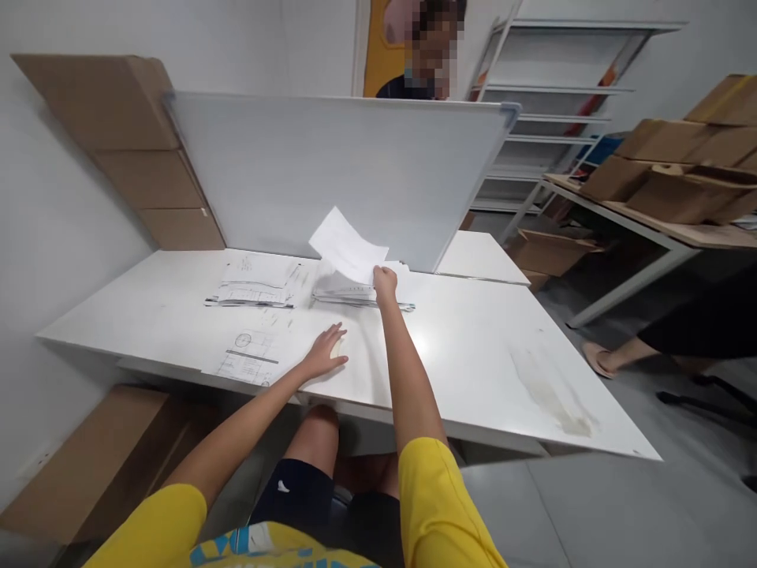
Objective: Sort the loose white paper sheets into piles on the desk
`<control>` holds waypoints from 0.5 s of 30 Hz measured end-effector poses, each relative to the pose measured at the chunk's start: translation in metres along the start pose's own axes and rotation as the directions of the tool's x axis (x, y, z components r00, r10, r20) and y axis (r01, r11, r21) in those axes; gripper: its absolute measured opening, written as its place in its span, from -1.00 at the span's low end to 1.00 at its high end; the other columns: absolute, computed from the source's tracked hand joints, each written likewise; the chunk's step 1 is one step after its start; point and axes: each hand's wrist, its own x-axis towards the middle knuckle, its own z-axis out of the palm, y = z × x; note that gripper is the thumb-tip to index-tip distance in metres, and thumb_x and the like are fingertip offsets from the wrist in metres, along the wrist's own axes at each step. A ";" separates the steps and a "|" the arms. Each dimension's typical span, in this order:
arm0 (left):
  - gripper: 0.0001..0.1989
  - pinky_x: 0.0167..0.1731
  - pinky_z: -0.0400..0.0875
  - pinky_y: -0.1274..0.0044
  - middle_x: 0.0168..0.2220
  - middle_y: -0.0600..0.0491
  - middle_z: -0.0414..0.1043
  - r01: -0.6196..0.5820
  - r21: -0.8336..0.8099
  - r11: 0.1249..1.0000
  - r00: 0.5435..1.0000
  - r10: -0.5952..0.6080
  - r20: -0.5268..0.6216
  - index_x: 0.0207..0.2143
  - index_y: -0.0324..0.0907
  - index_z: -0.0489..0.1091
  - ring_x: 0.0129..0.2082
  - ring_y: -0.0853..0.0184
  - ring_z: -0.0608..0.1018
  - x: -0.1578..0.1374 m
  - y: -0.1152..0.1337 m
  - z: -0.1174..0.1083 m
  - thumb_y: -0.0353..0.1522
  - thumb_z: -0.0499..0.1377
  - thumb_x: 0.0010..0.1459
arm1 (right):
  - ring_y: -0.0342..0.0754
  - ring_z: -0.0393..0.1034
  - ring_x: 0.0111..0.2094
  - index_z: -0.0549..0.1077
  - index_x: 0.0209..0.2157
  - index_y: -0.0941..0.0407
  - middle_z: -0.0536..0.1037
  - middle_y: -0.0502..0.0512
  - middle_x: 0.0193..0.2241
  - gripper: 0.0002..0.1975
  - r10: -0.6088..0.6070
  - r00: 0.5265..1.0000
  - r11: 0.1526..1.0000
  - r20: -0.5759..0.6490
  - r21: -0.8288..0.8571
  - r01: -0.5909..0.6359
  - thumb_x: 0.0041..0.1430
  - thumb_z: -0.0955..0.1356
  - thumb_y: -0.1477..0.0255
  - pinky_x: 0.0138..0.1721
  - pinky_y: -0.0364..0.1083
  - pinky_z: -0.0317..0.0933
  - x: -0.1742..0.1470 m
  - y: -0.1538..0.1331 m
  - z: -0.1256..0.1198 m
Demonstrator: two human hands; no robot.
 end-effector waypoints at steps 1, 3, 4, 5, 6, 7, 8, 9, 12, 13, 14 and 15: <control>-0.29 0.33 -0.14 0.21 0.40 -0.10 -0.12 0.006 0.002 1.000 1.000 -0.006 0.010 0.28 -0.13 0.12 0.39 0.11 -0.04 -0.001 0.001 -0.001 -0.23 0.25 0.11 | -0.16 0.10 -0.54 0.24 -0.53 0.08 0.21 -0.11 -0.63 -0.72 0.012 1.000 0.999 0.024 -0.039 -0.011 0.28 0.25 0.34 -0.37 -0.09 0.08 0.008 0.005 0.006; -0.29 0.33 -0.13 0.21 0.40 -0.09 -0.12 0.014 0.007 1.000 1.000 -0.014 0.016 0.27 -0.14 0.14 0.39 0.11 -0.04 -0.003 0.002 -0.003 -0.25 0.26 0.10 | -0.16 0.19 -0.51 0.32 -0.51 0.13 0.33 -0.07 -0.58 -0.73 0.025 0.999 0.993 0.044 -0.120 -0.019 0.24 0.31 0.32 -0.32 -0.09 0.14 0.021 0.016 0.014; -0.31 0.33 -0.12 0.21 0.40 -0.09 -0.11 0.017 0.010 1.000 1.000 -0.017 0.014 0.26 -0.14 0.16 0.39 0.11 -0.03 -0.004 0.003 -0.003 -0.26 0.26 0.09 | -0.14 0.24 -0.47 0.36 -0.49 0.14 0.39 -0.03 -0.54 -0.75 0.023 0.999 0.988 0.042 -0.157 -0.016 0.22 0.32 0.31 -0.28 -0.08 0.17 0.027 0.021 0.016; -0.32 0.33 -0.12 0.22 0.40 -0.08 -0.10 0.022 0.012 1.000 1.000 -0.022 0.008 0.25 -0.14 0.18 0.39 0.12 -0.03 -0.004 0.004 -0.003 -0.28 0.26 0.08 | -0.11 0.28 -0.42 0.39 -0.46 0.15 0.44 0.03 -0.48 -0.78 0.014 0.999 0.982 0.031 -0.189 -0.008 0.21 0.33 0.32 -0.23 -0.05 0.18 0.032 0.025 0.017; -0.33 0.33 -0.11 0.22 0.39 -0.08 -0.08 0.029 0.012 1.000 1.000 -0.029 0.000 0.24 -0.14 0.19 0.39 0.12 -0.02 -0.005 0.004 -0.004 -0.29 0.26 0.08 | -0.06 0.32 -0.35 0.43 -0.41 0.17 0.48 0.11 -0.42 -0.80 -0.001 1.000 0.976 0.011 -0.218 0.004 0.19 0.32 0.33 -0.19 -0.03 0.18 0.035 0.028 0.018; -0.34 0.33 -0.10 0.22 0.39 -0.07 -0.07 0.036 0.011 0.999 0.999 -0.035 -0.011 0.24 -0.14 0.20 0.39 0.12 -0.01 -0.005 0.004 -0.003 -0.30 0.26 0.07 | 0.01 0.35 -0.26 0.45 -0.35 0.20 0.50 0.22 -0.35 -0.80 -0.025 1.000 0.970 -0.018 -0.241 0.020 0.17 0.31 0.34 -0.14 0.01 0.17 0.037 0.030 0.018; -0.34 0.33 -0.09 0.22 0.39 -0.07 -0.06 0.042 0.006 0.999 0.999 -0.042 -0.024 0.23 -0.14 0.21 0.39 0.12 0.00 -0.006 0.003 -0.003 -0.31 0.26 0.07 | 0.09 0.35 -0.17 0.46 -0.27 0.24 0.51 0.33 -0.25 -0.76 -0.058 0.997 0.965 -0.053 -0.260 0.042 0.16 0.30 0.35 -0.10 0.04 0.15 0.037 0.033 0.019; -0.34 0.33 -0.08 0.22 0.38 -0.07 -0.04 0.047 -0.002 0.999 0.998 -0.047 -0.038 0.22 -0.14 0.22 0.38 0.12 0.01 -0.006 0.003 -0.002 -0.31 0.26 0.06 | 0.15 0.32 -0.07 0.45 -0.17 0.28 0.48 0.42 -0.15 -0.69 -0.099 0.991 0.959 -0.092 -0.274 0.070 0.14 0.29 0.35 -0.05 0.07 0.12 0.035 0.037 0.019; -0.36 0.32 -0.04 0.24 0.38 -0.04 -0.02 0.047 -0.040 0.998 0.994 -0.051 -0.096 0.20 -0.13 0.26 0.38 0.13 0.03 -0.007 -0.002 0.003 -0.34 0.26 0.04 | 0.23 0.18 0.12 0.34 0.04 0.27 0.33 0.46 0.09 -0.54 -0.241 0.953 0.938 -0.184 -0.295 0.180 0.15 0.23 0.34 0.09 0.13 0.03 0.018 0.061 0.019; -0.37 0.32 -0.04 0.24 0.38 -0.03 -0.02 0.046 -0.054 0.998 0.992 -0.051 -0.113 0.20 -0.12 0.27 0.37 0.13 0.04 -0.007 -0.004 0.004 -0.35 0.25 0.03 | 0.23 0.15 0.14 0.33 0.05 0.26 0.32 0.44 0.11 -0.53 -0.274 0.941 0.932 -0.200 -0.295 0.210 0.15 0.20 0.34 0.12 0.14 0.01 0.010 0.073 0.018; -0.38 0.32 -0.03 0.25 0.38 -0.02 -0.02 0.044 -0.065 0.997 0.991 -0.052 -0.127 0.19 -0.12 0.28 0.37 0.14 0.05 -0.007 -0.005 0.005 -0.36 0.24 0.03 | 0.21 0.15 0.14 0.34 0.04 0.24 0.32 0.40 0.10 -0.54 -0.308 0.928 0.928 -0.211 -0.282 0.243 0.15 0.19 0.33 0.14 0.13 0.00 0.003 0.086 0.017; -0.39 0.33 -0.03 0.25 0.38 -0.02 -0.01 0.044 -0.075 0.996 0.989 -0.054 -0.138 0.18 -0.12 0.28 0.37 0.15 0.06 -0.007 -0.006 0.006 -0.37 0.24 0.03 | 0.20 0.16 0.13 0.35 0.02 0.22 0.34 0.39 0.07 -0.54 -0.324 0.914 0.938 -0.245 -0.208 0.277 0.14 0.19 0.30 0.14 0.11 0.01 -0.004 0.099 0.014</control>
